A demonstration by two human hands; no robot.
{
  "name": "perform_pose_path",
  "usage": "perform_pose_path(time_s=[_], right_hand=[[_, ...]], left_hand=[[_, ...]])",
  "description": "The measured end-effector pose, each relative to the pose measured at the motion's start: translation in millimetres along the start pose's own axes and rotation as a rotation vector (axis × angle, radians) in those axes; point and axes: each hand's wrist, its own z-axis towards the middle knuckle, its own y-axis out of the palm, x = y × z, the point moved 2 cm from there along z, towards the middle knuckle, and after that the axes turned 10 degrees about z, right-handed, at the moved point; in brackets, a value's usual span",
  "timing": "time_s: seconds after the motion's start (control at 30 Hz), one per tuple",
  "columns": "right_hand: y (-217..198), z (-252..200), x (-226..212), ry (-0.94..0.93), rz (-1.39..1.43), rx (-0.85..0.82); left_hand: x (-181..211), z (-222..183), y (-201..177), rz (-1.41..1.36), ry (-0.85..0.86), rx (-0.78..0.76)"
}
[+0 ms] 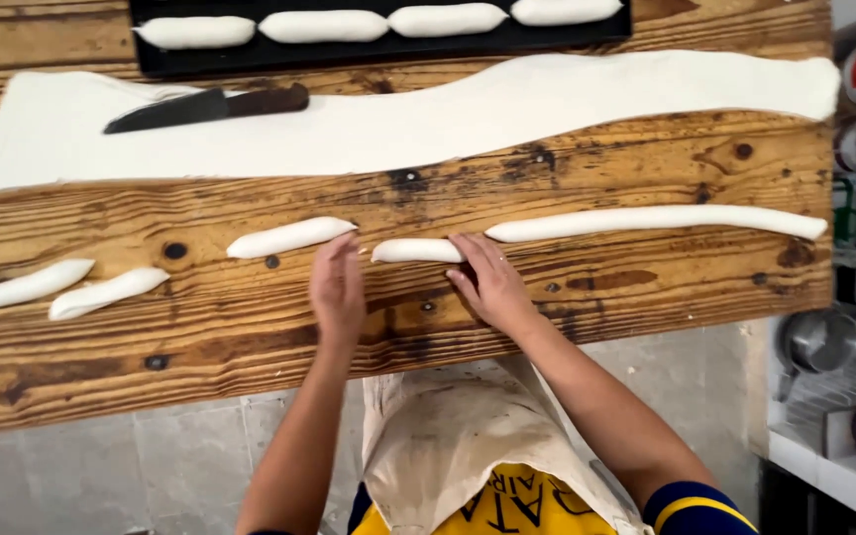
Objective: Shape dough into small rolls and place them on a baking tray
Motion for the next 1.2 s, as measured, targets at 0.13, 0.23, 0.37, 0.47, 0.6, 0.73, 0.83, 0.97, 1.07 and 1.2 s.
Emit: perform_pose_path(time_s=[0.13, 0.23, 0.37, 0.47, 0.6, 0.73, 0.83, 0.97, 1.07, 1.2], right_hand=[[-44.1, -46.7, 11.0, 0.062, -0.033, 0.053], [-84.9, -89.3, 32.9, 0.146, -0.055, 0.073], [-145.9, -115.0, 59.5, 0.271, 0.019, 0.296], [-183.2, -111.4, 83.7, 0.319, 0.256, 0.447], [-205.2, -78.8, 137.0, 0.298, 0.605, 0.553], [-229.5, -15.9, 145.1, 0.257, 0.798, 0.499], [-241.8, 2.1, 150.3, 0.196, 0.758, 0.448], [-243.9, 6.2, 168.3, 0.151, 0.836, 0.419], [-231.8, 7.6, 183.0, 0.090, 0.870, 0.443], [-231.2, 14.3, 185.9, -0.034, 0.747, 0.407]], left_hand=[[6.4, -20.2, -26.0, 0.339, 0.096, -0.095], [37.7, -36.1, -0.5, 0.404, 0.111, -0.262], [85.4, -43.9, 83.5, 0.162, 0.200, -0.452], [118.1, -46.6, 154.0, -0.104, 0.153, -0.487], [143.0, -27.2, 252.0, -0.317, 0.118, -0.474], [123.7, 2.3, 324.2, -0.291, 0.119, -0.346], [113.2, 3.5, 347.7, -0.289, 0.092, -0.188], [112.1, 6.5, 368.5, -0.293, 0.107, -0.066], [101.8, 8.6, 378.7, -0.273, 0.106, -0.048], [84.3, 10.8, 396.0, -0.083, 0.145, -0.056]])
